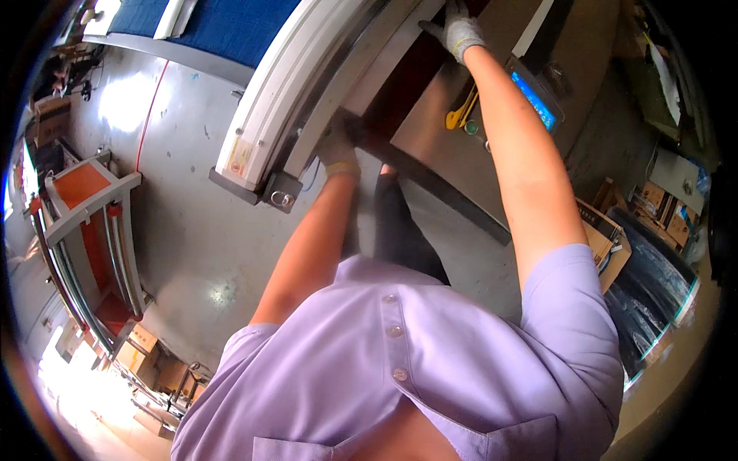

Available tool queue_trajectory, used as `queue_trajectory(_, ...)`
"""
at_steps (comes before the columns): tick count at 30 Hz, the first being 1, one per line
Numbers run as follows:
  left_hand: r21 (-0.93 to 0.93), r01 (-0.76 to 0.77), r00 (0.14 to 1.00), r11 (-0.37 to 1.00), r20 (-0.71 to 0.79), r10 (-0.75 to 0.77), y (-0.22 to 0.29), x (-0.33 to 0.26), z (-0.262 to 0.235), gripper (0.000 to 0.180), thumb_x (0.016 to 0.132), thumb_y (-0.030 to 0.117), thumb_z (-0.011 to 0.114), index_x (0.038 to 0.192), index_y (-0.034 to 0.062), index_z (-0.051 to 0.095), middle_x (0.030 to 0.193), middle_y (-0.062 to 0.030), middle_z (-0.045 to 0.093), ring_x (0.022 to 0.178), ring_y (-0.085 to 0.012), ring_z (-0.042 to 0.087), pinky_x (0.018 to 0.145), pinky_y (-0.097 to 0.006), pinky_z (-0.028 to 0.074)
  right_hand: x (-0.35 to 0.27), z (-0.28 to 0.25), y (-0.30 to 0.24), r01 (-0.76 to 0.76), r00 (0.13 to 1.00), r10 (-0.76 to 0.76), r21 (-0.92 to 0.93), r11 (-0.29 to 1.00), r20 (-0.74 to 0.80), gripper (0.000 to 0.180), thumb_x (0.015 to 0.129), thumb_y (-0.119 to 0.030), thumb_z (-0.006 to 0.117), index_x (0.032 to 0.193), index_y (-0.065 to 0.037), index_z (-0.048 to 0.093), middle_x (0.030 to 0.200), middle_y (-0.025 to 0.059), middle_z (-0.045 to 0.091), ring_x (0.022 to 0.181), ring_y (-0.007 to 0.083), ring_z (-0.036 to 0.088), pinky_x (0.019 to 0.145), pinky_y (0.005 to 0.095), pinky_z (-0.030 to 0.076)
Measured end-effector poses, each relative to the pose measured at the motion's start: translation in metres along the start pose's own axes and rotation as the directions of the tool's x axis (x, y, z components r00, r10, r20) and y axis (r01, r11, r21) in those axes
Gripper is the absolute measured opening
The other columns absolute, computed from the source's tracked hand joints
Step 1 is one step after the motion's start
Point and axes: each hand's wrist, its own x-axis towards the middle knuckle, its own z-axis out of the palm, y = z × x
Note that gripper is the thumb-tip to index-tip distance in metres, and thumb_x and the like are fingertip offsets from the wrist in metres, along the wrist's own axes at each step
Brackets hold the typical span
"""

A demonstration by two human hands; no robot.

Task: The person picks up long white plastic sheets from a table, carries them to a machine, and feeds them through a processing unit. They operate the machine's touchscreen and buttons, then remove the processed sheets and place them into a cardboard box. This cycle repeats for multiple sheets.

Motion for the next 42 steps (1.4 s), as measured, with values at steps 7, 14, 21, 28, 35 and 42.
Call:
queue_trajectory(7,-0.439,0.347,0.938,0.829,0.169,-0.303,0.011,0.002,-0.008,0.053,0.089,0.045,0.058,0.117,-0.0002,0.060,0.087,-0.0160,0.070,0.099,-0.0325,0.062,0.091,-0.040,0.043,-0.013,0.015,0.000,0.043,0.999,-0.043,-0.043,0.998,-0.008,0.084,0.080,-0.047,0.065,0.143,-0.003,0.030,0.147,0.0216,0.031,0.129,0.0456,0.035,0.107,0.0478,0.033)
queue_trajectory(14,-0.072,0.148,0.989,0.986,0.011,-0.148,0.059,-0.008,-0.020,0.061,0.084,0.050,0.062,0.125,0.0041,0.058,0.118,-0.0160,0.063,0.118,-0.0330,0.051,0.103,-0.042,0.033,-0.018,0.021,0.007,0.102,0.994,-0.104,-0.070,0.992,-0.033,0.081,0.081,-0.047,0.064,0.142,-0.004,0.033,0.147,0.0217,0.031,0.130,0.0458,0.033,0.108,0.0472,0.031)
queue_trajectory(21,0.079,0.108,0.986,0.991,0.123,-0.117,0.055,-0.006,-0.027,0.056,0.083,0.049,0.062,0.126,0.0125,0.059,0.132,-0.0174,0.053,0.125,-0.0372,0.044,0.107,-0.042,0.026,-0.023,0.004,-0.014,-0.005,0.999,0.007,-0.036,0.999,0.044,0.087,0.078,-0.049,0.066,0.145,-0.007,0.029,0.149,0.0207,0.027,0.130,0.0471,0.033,0.110,0.0458,0.030)
queue_trajectory(28,0.139,-0.062,0.994,0.988,0.094,0.049,0.025,-0.005,-0.014,0.045,0.088,0.039,0.058,0.116,0.0035,0.060,0.117,-0.0203,0.060,0.111,-0.0389,0.053,0.094,-0.044,0.038,0.001,0.019,0.001,0.059,0.991,-0.033,-0.192,0.980,0.133,0.119,0.062,-0.075,0.065,0.151,-0.014,0.015,0.156,0.0154,0.010,0.142,0.0336,0.017,0.114,0.0521,0.018)
queue_trajectory(35,-0.274,0.045,0.992,0.961,-0.099,-0.074,0.065,-0.016,-0.013,0.042,0.084,0.030,0.070,0.107,-0.0051,0.063,0.097,-0.0133,0.067,0.086,-0.0250,0.062,0.079,-0.037,0.048,-0.009,-0.001,-0.016,0.065,0.983,-0.017,-0.255,0.965,0.183,0.117,0.062,-0.065,0.072,0.150,-0.011,0.016,0.156,0.0134,0.015,0.139,0.0372,0.026,0.112,0.0508,0.025)
queue_trajectory(42,0.004,0.014,1.000,1.000,0.016,-0.014,0.014,-0.001,-0.006,0.046,0.084,0.031,0.068,0.109,-0.0066,0.063,0.110,-0.0200,0.066,0.101,-0.0323,0.061,0.090,-0.039,0.045,-0.009,-0.017,-0.022,-0.013,0.965,0.061,-0.187,0.982,0.256,0.126,0.060,-0.070,0.072,0.151,-0.008,0.011,0.157,0.0134,0.010,0.130,0.0421,0.035,0.106,0.0468,0.035)
